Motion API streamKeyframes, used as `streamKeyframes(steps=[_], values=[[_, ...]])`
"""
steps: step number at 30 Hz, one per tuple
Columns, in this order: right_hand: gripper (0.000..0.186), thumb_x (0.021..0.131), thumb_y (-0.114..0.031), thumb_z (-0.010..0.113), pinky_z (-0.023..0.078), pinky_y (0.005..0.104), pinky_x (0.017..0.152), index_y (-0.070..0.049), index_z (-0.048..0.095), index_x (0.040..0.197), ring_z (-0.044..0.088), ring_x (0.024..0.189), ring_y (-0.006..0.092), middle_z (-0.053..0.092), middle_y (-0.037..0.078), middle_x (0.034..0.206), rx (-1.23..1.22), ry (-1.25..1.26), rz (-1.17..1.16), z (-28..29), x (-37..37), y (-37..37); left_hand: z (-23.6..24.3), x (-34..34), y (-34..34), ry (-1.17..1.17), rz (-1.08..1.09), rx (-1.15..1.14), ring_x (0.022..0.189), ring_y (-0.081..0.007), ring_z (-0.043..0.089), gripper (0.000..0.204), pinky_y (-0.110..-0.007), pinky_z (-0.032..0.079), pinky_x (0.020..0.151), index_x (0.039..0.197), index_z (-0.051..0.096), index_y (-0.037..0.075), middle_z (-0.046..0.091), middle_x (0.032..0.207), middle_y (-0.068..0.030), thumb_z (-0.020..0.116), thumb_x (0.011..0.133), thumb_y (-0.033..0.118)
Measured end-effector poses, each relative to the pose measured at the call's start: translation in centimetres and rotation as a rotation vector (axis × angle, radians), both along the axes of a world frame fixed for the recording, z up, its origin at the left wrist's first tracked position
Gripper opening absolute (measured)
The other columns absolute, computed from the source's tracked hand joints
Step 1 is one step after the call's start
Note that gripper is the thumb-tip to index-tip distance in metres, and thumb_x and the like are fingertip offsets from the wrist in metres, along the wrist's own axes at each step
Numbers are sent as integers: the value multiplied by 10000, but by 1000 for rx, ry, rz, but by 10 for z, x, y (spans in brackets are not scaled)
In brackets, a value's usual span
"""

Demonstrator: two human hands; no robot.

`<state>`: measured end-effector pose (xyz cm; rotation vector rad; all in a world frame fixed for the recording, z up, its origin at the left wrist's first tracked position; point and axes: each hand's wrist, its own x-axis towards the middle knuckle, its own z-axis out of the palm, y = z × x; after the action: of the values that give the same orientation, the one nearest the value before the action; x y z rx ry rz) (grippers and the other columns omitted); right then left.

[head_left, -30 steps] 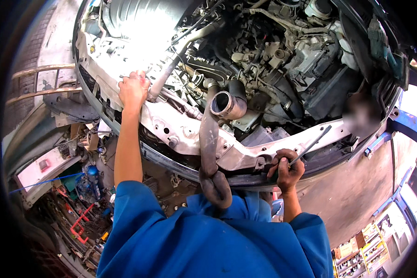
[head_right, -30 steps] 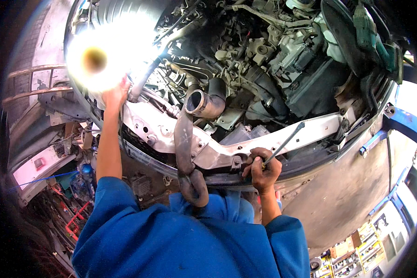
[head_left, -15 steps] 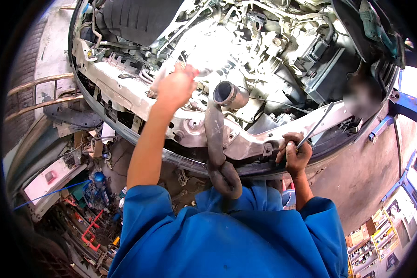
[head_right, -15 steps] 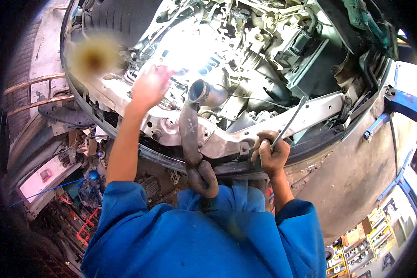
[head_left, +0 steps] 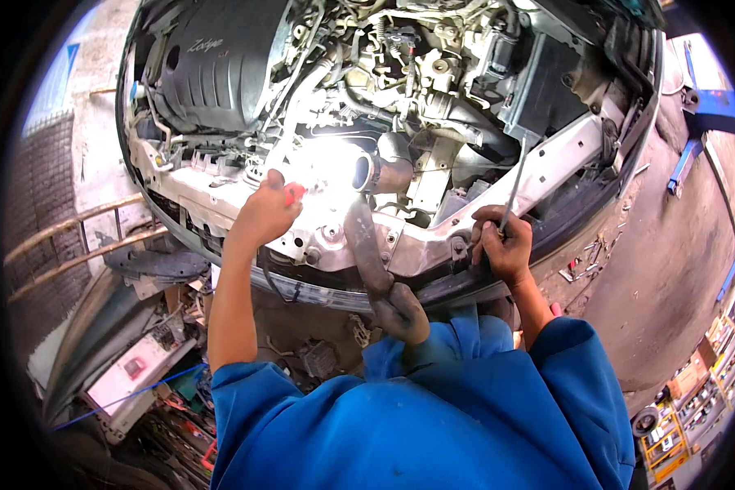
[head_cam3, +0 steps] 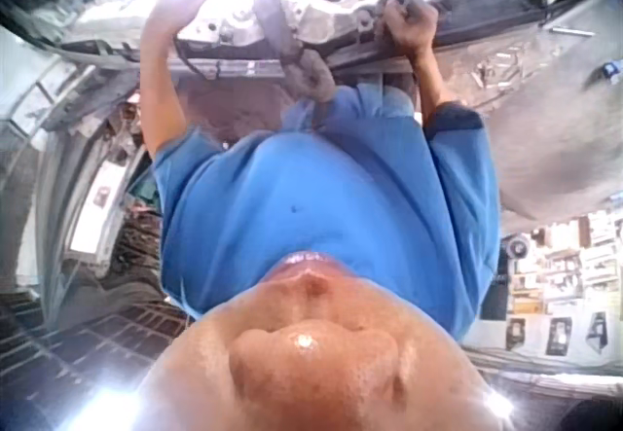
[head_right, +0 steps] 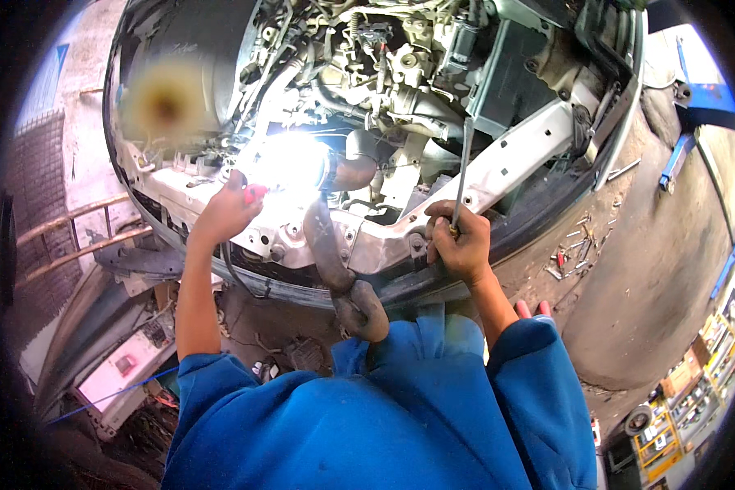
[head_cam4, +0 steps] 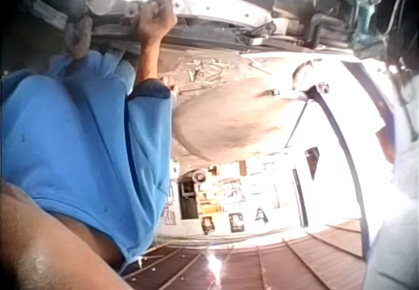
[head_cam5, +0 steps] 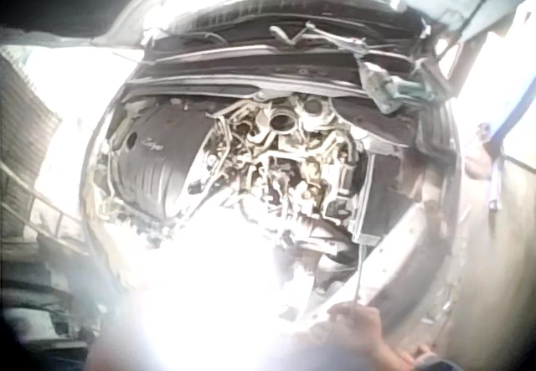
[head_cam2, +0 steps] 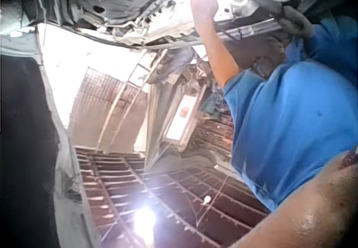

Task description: The person removes components from a car engine bay using an impact driver and a socket wrench, then detaches a large flexible hose and continues working on the internal engine area.

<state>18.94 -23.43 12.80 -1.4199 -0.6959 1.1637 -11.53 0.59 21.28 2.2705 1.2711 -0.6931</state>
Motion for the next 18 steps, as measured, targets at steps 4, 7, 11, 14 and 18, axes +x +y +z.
streamKeyframes(steps=[4, 7, 11, 14, 18], values=[[154, 902, 46, 460, 449, 250, 429, 72, 594, 974, 564, 448, 117, 581, 69, 648, 32, 67, 7, 4, 1, 0, 26, -34, 9, -5, 267, -27, 967, -480, 601, 453, -488, 472, 845, 1083, 442, -39, 591, 1013, -321, 632, 870, 313], [153, 941, -12, 480, 458, 257, 420, 79, 585, 1007, 553, 451, 127, 583, 87, 683, 102, 120, 24, -3, 3, -2, 54, -60, 15, -82, 419, 120, 916, -463, 618, 514, -474, 473, 810, 1069, 410, -59, 611, 926, -309, 661, 870, 343], [163, 956, -42, 508, 482, 269, 417, 79, 586, 1031, 556, 474, 136, 592, 100, 716, 126, 143, 55, -6, 3, -4, 71, -83, 24, 21, 650, 284, 848, -412, 615, 556, -442, 473, 764, 1031, 431, -52, 619, 911, -269, 688, 863, 411], [131, 938, -2, 490, 451, 259, 440, 48, 604, 981, 558, 450, 117, 568, 54, 641, 96, 139, 32, 2, 0, -3, 55, -82, 23, -149, 587, 414, 800, -384, 618, 553, -435, 478, 751, 1024, 442, -45, 634, 869, -250, 687, 859, 423], [140, 936, -1, 484, 448, 256, 436, 59, 603, 979, 568, 459, 117, 585, 64, 647, 84, 117, 17, 5, 0, -2, 26, -16, 6, -328, 423, 424, 910, -484, 638, 546, -545, 493, 751, 1159, 472, 4, 657, 914, -294, 673, 846, 404]])
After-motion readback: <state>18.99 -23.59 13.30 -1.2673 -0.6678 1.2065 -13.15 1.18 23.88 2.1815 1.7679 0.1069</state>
